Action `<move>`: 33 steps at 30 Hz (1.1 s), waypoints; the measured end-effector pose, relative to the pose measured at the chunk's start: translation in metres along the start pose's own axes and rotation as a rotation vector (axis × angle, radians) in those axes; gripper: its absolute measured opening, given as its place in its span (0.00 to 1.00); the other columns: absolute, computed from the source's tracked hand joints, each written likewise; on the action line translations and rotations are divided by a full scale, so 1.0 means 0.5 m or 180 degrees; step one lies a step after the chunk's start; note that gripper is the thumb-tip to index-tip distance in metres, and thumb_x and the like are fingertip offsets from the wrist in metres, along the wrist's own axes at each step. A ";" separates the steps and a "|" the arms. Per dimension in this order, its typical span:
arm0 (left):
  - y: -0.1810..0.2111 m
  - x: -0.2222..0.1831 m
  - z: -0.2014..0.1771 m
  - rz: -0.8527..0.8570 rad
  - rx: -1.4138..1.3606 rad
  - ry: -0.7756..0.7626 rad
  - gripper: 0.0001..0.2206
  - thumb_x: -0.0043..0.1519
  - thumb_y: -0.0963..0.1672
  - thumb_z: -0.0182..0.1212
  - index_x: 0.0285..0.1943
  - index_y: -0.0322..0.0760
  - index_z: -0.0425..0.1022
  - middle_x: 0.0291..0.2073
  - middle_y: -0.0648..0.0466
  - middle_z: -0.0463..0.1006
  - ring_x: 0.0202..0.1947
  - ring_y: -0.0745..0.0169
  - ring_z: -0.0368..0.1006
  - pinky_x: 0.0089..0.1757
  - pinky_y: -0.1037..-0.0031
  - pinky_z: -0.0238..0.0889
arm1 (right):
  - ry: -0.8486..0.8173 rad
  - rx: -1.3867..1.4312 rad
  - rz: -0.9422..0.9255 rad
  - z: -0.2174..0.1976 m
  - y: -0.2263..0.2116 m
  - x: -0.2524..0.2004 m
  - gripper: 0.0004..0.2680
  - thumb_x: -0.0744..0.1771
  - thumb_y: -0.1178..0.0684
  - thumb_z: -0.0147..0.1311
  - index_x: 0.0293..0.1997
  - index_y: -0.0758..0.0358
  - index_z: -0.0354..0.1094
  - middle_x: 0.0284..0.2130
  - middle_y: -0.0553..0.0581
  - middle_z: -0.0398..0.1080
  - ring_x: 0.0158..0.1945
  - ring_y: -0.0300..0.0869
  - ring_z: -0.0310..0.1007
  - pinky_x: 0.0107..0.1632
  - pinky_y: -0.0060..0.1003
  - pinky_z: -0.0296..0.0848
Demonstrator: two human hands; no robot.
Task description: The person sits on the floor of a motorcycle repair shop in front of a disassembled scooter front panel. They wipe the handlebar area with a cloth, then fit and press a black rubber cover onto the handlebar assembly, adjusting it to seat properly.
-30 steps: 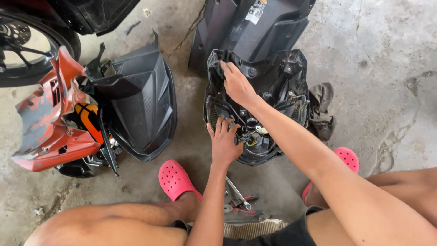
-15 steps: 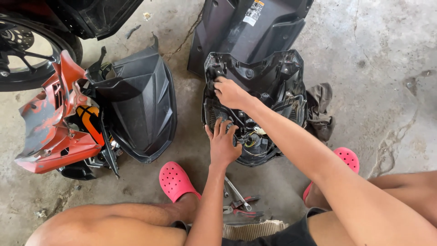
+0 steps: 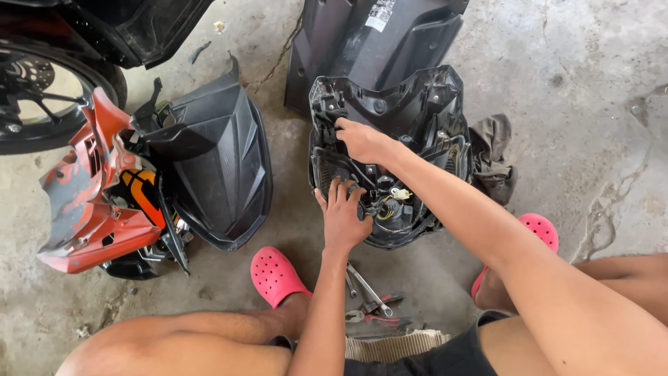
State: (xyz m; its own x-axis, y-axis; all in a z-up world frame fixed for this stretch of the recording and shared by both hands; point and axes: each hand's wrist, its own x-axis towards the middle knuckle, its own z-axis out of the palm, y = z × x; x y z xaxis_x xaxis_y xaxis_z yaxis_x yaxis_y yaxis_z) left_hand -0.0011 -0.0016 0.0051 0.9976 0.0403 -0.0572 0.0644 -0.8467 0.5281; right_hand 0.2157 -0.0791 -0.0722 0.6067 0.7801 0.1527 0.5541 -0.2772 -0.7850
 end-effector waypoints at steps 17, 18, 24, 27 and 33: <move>0.001 0.002 0.007 0.0011 0.0044 0.0076 0.23 0.48 0.42 0.62 0.55 0.45 0.75 0.62 0.49 0.66 0.74 0.40 0.48 0.67 0.24 0.26 | -0.0085 -0.1575 0.0108 -0.032 -0.051 0.007 0.10 0.62 0.48 0.56 0.35 0.65 0.74 0.42 0.56 0.70 0.40 0.51 0.75 0.44 0.45 0.76; 0.000 0.003 0.008 -0.0017 0.0053 0.0044 0.23 0.48 0.42 0.62 0.55 0.45 0.75 0.62 0.50 0.66 0.74 0.40 0.48 0.67 0.25 0.25 | 0.0120 -0.1457 -0.0129 -0.049 -0.068 0.007 0.10 0.63 0.51 0.57 0.42 0.67 0.73 0.47 0.58 0.68 0.47 0.52 0.73 0.49 0.43 0.75; -0.005 0.009 0.008 -0.0082 0.0116 -0.0041 0.24 0.46 0.43 0.60 0.55 0.48 0.74 0.62 0.52 0.66 0.75 0.43 0.48 0.67 0.26 0.27 | 0.0182 -0.0718 0.0369 0.008 -0.027 -0.033 0.10 0.65 0.55 0.55 0.46 0.70 0.72 0.44 0.66 0.70 0.48 0.60 0.73 0.48 0.48 0.76; -0.006 0.006 0.012 -0.0082 0.0083 -0.0067 0.24 0.46 0.44 0.59 0.55 0.48 0.73 0.62 0.52 0.65 0.75 0.43 0.47 0.67 0.26 0.26 | -0.0019 -0.0819 0.1024 -0.010 -0.040 -0.025 0.10 0.63 0.51 0.58 0.38 0.67 0.74 0.35 0.65 0.74 0.41 0.59 0.78 0.41 0.50 0.79; 0.000 0.003 0.010 0.0010 0.0118 0.0169 0.23 0.47 0.42 0.61 0.56 0.44 0.75 0.61 0.49 0.67 0.74 0.39 0.48 0.67 0.25 0.27 | 0.0841 -0.0475 0.0220 -0.040 -0.161 -0.007 0.06 0.65 0.54 0.57 0.37 0.69 0.73 0.44 0.68 0.72 0.44 0.64 0.76 0.44 0.51 0.77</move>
